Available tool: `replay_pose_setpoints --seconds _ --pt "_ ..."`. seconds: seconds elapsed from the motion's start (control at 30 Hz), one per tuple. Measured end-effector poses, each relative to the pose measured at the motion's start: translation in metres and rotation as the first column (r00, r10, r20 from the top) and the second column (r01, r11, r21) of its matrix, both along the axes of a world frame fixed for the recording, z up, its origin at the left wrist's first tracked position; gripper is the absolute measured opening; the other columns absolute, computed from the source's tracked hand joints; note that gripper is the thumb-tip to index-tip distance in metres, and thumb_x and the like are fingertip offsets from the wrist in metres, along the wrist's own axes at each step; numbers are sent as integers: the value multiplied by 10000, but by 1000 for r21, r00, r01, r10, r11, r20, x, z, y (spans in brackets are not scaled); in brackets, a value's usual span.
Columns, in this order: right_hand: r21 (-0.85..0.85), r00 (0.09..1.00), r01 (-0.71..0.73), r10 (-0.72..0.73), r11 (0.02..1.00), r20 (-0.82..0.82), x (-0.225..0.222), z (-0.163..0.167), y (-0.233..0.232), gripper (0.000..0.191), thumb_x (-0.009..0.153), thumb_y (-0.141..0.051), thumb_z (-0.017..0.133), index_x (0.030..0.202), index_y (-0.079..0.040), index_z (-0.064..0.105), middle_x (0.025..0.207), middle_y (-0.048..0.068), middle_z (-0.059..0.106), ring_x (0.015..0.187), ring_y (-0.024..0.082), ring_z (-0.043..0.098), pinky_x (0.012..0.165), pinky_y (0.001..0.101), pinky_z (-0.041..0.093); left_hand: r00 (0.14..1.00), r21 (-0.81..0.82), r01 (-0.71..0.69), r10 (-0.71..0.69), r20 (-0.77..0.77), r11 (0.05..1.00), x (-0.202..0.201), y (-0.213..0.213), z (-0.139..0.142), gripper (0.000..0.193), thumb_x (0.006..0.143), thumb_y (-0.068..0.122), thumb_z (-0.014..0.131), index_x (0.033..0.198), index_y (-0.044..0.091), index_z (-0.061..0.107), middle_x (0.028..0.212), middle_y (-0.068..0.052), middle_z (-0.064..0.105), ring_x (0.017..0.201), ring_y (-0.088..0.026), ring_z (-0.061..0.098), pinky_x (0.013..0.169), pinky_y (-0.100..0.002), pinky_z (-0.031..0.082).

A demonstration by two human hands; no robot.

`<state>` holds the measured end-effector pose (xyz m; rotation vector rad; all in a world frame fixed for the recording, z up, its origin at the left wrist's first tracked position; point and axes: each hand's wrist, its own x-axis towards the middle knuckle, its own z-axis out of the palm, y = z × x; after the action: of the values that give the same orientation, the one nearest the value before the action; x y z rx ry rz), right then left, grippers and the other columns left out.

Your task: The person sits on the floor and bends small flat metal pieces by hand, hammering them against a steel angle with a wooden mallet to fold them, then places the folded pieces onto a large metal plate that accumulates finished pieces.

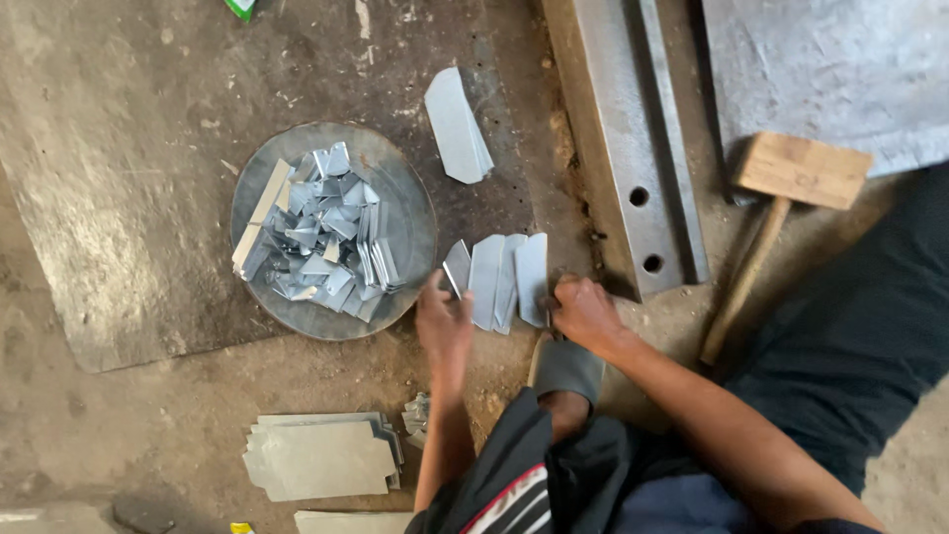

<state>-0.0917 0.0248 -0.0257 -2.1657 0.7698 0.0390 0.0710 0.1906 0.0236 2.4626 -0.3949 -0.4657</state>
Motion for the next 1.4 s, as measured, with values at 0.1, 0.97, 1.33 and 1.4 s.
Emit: replay_pose_setpoints --seconds 0.1,0.97,1.33,1.4 --pt "-32 998 3 -5 999 -63 7 -12 0 131 738 -105 694 746 26 687 859 270 671 850 493 659 755 574 525 987 88 89 -99 126 992 -14 -11 4 709 786 194 835 1404 66 512 1187 -221 618 1091 -381 574 878 -509 475" --pt "220 997 61 -50 974 -55 -12 -14 -12 292 819 -207 717 742 66 650 703 299 622 744 473 679 618 543 499 869 93 319 -330 369 943 -36 -59 6 626 736 221 830 1332 275 649 1431 -124 466 1252 -419 446 1000 -570 376" --pt "427 989 -4 67 904 -132 -44 66 -26 243 829 -234 749 953 -26 726 772 179 743 736 288 763 676 415 562 827 -52 273 -206 523 961 1 -106 -6 445 822 303 813 1243 221 696 1338 -161 521 1194 -422 491 990 -571 384" --pt "428 988 -42 101 903 -116 -56 76 -28 256 825 -231 763 974 -27 722 795 167 749 754 279 757 683 402 563 793 -121 260 -140 593 958 33 -135 -12 403 891 308 791 1251 180 663 1310 -148 557 1197 -407 534 1055 -570 406"
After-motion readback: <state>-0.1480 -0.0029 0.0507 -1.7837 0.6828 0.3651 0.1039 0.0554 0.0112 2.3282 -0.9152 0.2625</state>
